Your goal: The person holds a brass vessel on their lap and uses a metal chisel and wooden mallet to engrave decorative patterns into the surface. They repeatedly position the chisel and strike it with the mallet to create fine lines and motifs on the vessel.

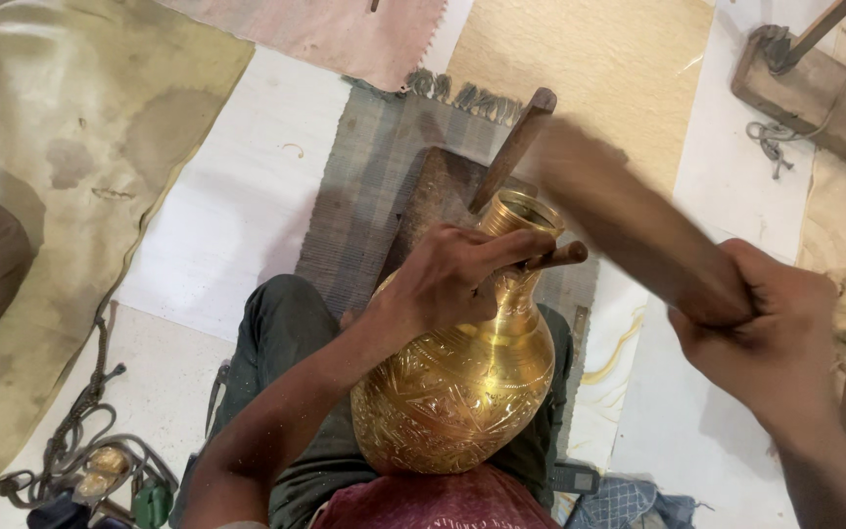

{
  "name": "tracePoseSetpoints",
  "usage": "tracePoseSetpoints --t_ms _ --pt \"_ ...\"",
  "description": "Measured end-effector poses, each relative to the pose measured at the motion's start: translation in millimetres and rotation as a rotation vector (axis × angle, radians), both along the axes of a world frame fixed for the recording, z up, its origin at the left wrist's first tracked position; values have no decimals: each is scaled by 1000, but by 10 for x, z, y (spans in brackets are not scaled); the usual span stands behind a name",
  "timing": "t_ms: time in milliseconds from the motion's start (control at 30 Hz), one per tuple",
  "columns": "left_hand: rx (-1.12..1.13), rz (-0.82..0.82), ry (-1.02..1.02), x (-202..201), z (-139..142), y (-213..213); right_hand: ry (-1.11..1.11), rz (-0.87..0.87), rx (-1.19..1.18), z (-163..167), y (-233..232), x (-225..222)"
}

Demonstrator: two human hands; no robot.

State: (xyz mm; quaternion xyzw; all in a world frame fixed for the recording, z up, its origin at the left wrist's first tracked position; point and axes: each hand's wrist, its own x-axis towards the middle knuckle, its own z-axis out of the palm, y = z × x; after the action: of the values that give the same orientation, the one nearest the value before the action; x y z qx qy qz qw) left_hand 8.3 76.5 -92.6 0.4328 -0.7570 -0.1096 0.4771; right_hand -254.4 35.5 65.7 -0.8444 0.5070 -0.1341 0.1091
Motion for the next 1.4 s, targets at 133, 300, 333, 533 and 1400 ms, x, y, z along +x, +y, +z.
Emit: tracePoseSetpoints --t_ms 133,300,333,533,1400 --pt "-47 -38 51 -16 -25 -42 -206 22 13 -71 53 23" --pt "34 -17 -25 -26 -13 -62 -496 -88 153 39 116 43" --pt "25 -20 -18 -22 -5 -52 -206 -115 100 56 126 45" --pt "-107 -52 29 0 63 -78 -495 182 111 -89 111 -92" --pt "-87 -166 -112 -15 126 -189 -627 -197 70 -254 419 -50"
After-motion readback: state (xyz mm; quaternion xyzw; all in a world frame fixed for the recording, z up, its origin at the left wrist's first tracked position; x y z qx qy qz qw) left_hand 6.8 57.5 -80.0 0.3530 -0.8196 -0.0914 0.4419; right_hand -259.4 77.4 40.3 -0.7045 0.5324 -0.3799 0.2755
